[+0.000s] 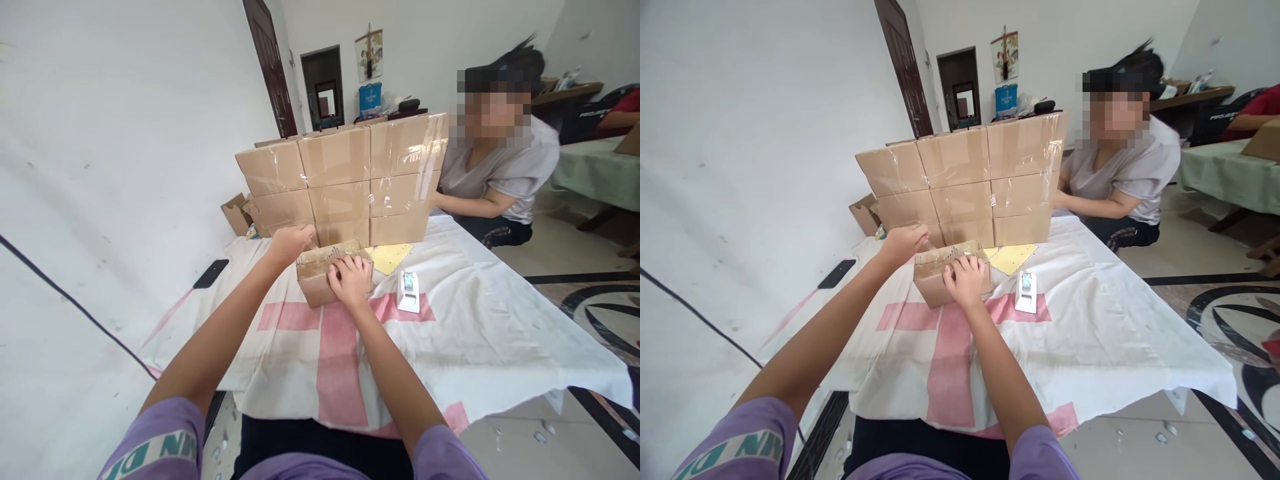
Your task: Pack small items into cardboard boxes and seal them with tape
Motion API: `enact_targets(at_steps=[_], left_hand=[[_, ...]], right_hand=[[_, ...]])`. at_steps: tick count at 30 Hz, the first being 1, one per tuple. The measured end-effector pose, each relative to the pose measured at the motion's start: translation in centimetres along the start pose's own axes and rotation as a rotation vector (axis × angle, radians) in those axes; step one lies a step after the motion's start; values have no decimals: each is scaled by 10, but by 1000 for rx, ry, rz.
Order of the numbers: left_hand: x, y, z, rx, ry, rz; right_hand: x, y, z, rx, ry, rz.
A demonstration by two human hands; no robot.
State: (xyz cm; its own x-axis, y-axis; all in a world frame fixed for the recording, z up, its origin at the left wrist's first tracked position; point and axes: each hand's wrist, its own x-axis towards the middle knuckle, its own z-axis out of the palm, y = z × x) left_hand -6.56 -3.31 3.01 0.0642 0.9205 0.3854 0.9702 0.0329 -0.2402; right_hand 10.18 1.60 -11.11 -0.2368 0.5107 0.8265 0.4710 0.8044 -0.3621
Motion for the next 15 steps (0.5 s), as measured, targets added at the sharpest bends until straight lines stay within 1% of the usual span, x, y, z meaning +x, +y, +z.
enact_targets(at_steps=[6,8,12,15], left_hand=[[11,-12,15,49,33,78],[14,-16,19,68,63,79],[16,-23,19,104,135,44],[12,-23,14,104,146,114]], right_hand=[[0,1,1,11,-4,14],[-1,1,1,5,-10,14],[-2,2,0,-29,-57,16],[-1,1,-1,-48,-87,17]])
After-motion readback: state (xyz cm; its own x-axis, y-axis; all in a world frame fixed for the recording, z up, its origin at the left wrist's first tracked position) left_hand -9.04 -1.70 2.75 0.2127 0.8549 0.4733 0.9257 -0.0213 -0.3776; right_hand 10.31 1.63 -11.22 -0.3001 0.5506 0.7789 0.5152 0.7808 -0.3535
